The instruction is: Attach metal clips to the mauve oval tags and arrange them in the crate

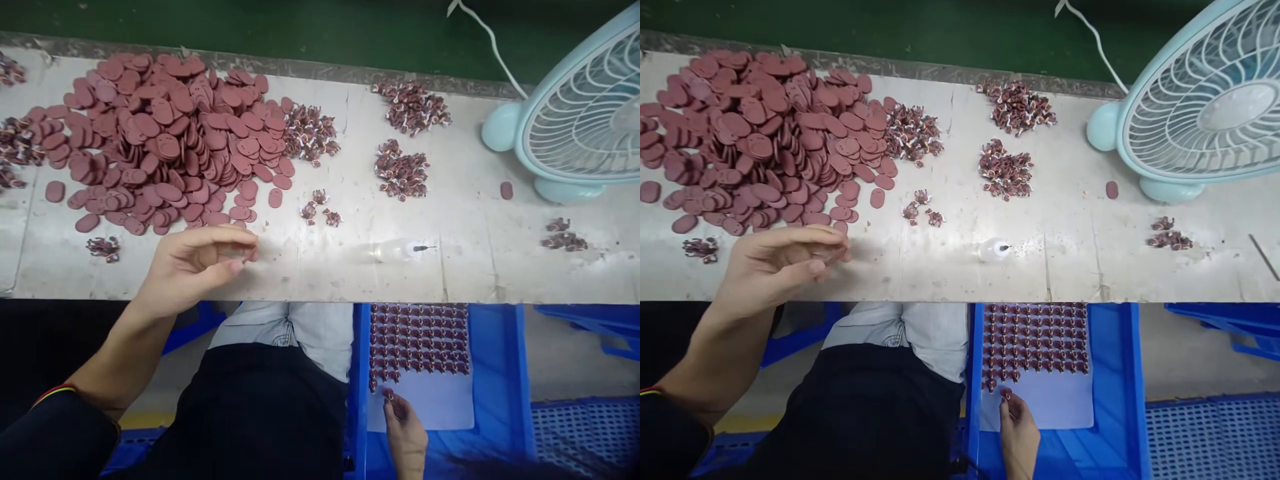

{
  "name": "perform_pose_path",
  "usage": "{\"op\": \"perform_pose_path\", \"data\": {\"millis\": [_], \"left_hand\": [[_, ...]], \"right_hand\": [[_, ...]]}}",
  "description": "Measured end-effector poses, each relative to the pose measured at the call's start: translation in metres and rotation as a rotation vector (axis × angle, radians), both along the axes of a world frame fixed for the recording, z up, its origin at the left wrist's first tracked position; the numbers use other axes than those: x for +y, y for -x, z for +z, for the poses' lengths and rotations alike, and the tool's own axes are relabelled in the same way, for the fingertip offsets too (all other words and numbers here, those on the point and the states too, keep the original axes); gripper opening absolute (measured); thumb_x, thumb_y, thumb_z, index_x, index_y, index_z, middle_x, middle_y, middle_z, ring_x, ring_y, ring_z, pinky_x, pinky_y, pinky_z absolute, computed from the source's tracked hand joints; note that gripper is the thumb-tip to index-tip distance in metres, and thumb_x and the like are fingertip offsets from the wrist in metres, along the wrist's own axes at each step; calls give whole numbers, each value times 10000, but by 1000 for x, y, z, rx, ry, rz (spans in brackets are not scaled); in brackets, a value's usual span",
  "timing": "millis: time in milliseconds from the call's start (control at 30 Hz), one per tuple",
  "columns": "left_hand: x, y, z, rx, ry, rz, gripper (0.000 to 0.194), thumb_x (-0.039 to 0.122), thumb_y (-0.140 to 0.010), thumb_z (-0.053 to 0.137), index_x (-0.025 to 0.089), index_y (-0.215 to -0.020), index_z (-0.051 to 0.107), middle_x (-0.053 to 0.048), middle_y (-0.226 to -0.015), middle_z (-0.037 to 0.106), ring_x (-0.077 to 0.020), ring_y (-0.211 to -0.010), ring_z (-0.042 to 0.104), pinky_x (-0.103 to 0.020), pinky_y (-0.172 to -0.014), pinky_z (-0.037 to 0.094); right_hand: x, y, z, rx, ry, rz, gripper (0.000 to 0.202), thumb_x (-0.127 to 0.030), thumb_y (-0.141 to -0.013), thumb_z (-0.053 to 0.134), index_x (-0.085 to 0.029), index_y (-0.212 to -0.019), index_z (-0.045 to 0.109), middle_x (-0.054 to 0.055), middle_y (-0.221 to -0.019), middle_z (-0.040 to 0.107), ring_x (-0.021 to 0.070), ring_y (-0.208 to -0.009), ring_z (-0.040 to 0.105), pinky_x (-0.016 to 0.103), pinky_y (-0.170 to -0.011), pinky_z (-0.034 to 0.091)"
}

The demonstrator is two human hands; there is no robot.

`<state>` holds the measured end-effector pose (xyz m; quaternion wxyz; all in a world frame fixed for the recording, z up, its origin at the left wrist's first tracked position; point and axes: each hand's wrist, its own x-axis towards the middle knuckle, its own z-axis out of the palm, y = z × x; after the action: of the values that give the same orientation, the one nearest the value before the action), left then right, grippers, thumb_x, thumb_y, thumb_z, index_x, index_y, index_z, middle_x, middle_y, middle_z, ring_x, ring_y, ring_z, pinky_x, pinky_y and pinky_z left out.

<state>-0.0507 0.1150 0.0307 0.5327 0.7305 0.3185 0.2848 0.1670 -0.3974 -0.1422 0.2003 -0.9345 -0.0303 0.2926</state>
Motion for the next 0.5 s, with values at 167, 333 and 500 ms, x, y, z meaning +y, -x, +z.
{"op": "perform_pose_path", "data": {"millis": [167,333,500], "left_hand": [[-1,-2,-5,-76,245,47,333,522,-885,888,207,-959,807,-55,-1070,826,-146,-743,762,-174,-458,446],[3,-1,-6,-89,383,133,332,503,-812,946,231,-952,816,-44,-1092,850,-144,-747,776,-179,-481,452],[6,4,-8,-3,331,102,328,512,-926,832,238,-1103,802,-59,-1221,876,-206,-870,834,-251,-586,541]], "right_hand": [[9,1,-3,17,22,86,392,-659,-859,773,-288,-978,812,13,-871,883,313,-897,871,529,-843,695],[17,1,2,30,18,116,370,-613,-895,792,-264,-1015,819,16,-858,874,265,-877,861,444,-794,675],[23,1,6,-13,-44,85,319,-578,-866,834,-263,-915,806,-8,-768,842,229,-718,824,368,-629,642]]}}
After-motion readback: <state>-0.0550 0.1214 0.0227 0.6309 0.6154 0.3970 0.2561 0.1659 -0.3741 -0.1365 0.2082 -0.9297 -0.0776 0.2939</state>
